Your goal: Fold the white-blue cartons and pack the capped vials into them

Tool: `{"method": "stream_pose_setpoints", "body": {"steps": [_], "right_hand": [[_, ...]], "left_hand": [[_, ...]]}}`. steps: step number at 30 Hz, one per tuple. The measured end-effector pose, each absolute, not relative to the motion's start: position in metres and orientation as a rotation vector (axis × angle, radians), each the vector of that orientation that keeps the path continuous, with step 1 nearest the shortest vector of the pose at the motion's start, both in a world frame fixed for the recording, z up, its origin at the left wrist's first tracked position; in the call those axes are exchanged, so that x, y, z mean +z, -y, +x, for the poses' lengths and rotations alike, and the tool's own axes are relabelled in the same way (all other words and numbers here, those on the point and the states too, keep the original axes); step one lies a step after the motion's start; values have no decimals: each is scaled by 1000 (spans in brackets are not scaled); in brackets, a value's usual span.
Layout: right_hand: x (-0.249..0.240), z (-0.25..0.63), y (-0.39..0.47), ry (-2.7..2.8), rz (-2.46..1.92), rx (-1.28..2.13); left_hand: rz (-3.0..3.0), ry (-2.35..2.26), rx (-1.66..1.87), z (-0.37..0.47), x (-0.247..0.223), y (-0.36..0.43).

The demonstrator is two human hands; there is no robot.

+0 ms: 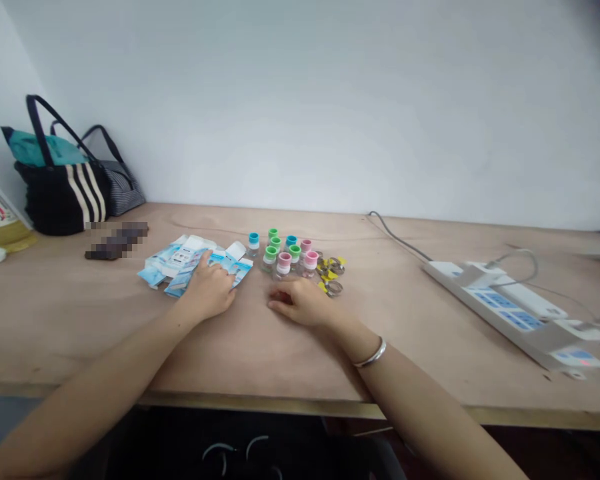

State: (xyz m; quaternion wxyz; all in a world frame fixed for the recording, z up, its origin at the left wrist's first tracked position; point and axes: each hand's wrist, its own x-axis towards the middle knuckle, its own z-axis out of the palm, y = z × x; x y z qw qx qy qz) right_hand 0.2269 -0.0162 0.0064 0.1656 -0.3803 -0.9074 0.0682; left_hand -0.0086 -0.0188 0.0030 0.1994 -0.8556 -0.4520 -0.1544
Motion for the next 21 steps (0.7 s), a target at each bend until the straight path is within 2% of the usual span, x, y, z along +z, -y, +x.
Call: {"method": "stream_pose_setpoints", "body": {"steps": [14,17,21], "right_hand": [[5,228,14,2482,-1076,223],[4,229,13,2520,-991,237],[2,232,11,2564,-915,247]], "left_hand": [[-1915,1311,-1080,-28,24,15],[-2023,1236,-996,-31,19,16],[-2258,1082,-677,-20,4,22]]}}
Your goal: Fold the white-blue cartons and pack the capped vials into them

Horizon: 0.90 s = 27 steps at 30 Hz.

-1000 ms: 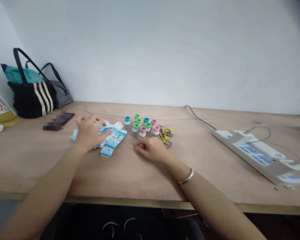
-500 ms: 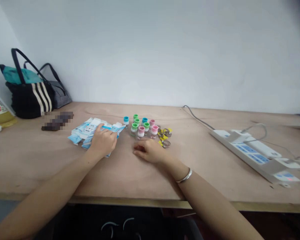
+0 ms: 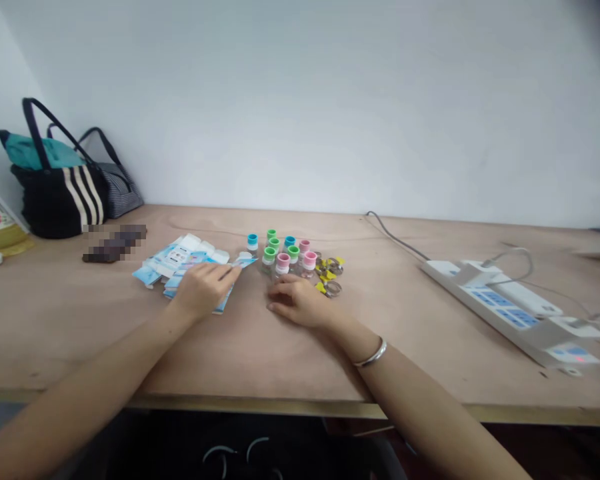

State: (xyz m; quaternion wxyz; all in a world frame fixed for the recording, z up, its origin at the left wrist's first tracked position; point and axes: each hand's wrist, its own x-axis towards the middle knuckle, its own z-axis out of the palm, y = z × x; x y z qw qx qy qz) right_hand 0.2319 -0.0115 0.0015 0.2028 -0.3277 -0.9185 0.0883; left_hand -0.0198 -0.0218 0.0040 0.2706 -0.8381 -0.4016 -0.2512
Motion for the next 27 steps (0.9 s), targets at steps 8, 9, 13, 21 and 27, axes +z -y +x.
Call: {"method": "stream_pose_setpoints", "body": {"steps": [8,9,13,21,27], "right_hand": [[-6,232,5,2539,-1088,167],[-6,231,4,2536,-1090,166],[-5,231,3,2523,-1077,194],[6,228,12,2274,-854,128],[17,225,24,2300,-861,-193]], "left_hand": [[-2502,1114,-556,-7,-5,24],[-2507,1127,-575,-7,-5,23],[-2475,1146,-650,-8,-5,21],[-1966,1220,-1501,-17,15,30],[-2378,1540,-1770,-1,5,24]]}}
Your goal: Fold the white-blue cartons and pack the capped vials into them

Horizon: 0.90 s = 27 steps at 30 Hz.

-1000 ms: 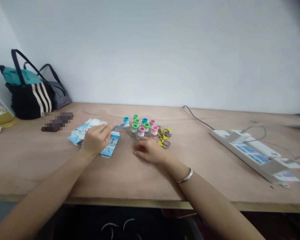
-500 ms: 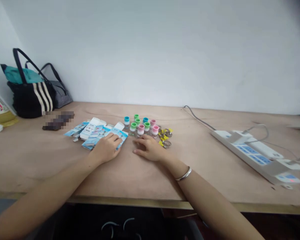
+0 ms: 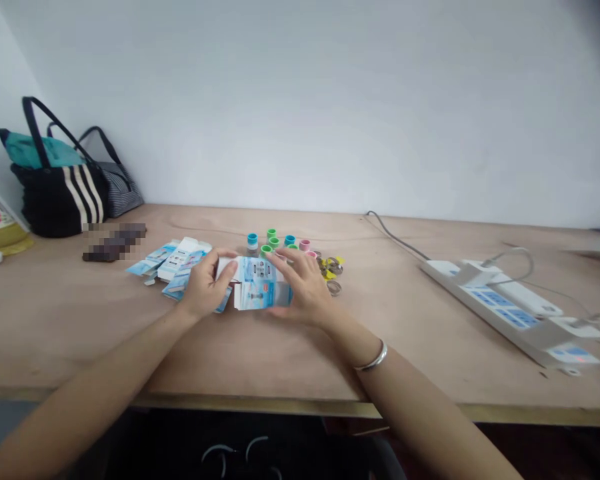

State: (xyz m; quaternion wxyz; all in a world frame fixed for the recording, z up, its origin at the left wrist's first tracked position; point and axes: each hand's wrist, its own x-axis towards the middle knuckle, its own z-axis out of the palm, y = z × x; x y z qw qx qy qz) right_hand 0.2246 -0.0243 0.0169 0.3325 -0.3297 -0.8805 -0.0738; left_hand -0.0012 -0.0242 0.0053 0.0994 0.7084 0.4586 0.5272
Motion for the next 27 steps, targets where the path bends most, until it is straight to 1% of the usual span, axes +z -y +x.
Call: {"method": "stream_pose_setpoints", "body": {"steps": [5,9,13,24,27], "right_hand": [[14,224,24,2533,-875,-7],[13,228,20,2486,-949,195],[17,234,15,2380,-1024,289],[14,227,16,2372,-972,323],[14,225,17,2358,-995,315]], "left_hand": [[1961,-1138,1217,8,-10,17],[2219,-1194,1072,7,-7,20],[2453,-1170,1058,4,-3,21],[2548,-1109,927,10,3,31],[2428,-1145,916,11,3,30]]}}
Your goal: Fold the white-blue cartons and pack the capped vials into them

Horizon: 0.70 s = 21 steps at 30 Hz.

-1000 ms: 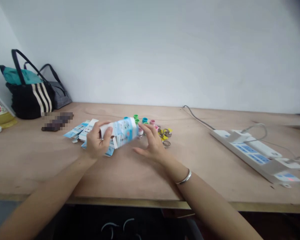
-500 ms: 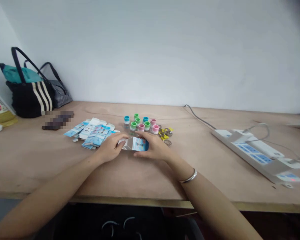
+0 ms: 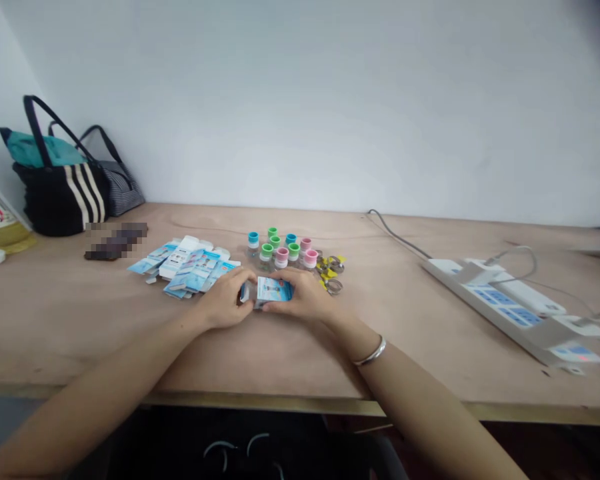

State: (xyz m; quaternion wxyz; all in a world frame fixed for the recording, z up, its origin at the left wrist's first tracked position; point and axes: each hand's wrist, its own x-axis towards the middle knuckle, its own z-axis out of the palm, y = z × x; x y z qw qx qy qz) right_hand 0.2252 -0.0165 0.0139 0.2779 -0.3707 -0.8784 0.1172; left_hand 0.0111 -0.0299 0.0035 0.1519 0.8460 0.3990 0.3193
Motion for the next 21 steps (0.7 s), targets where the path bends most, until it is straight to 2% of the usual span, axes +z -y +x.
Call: {"method": "stream_pose_setpoints", "body": {"steps": [7,16,21], "right_hand": [[13,225,18,2343,-1016,291],[15,223,23,2393,-1022,237],[11,222,22,2422,-1005,150]], "left_hand": [[1874,-1077,1036,0,3,23],[1864,-1069,980,6,2,24],[1991,-915,938,9,5,31]]}}
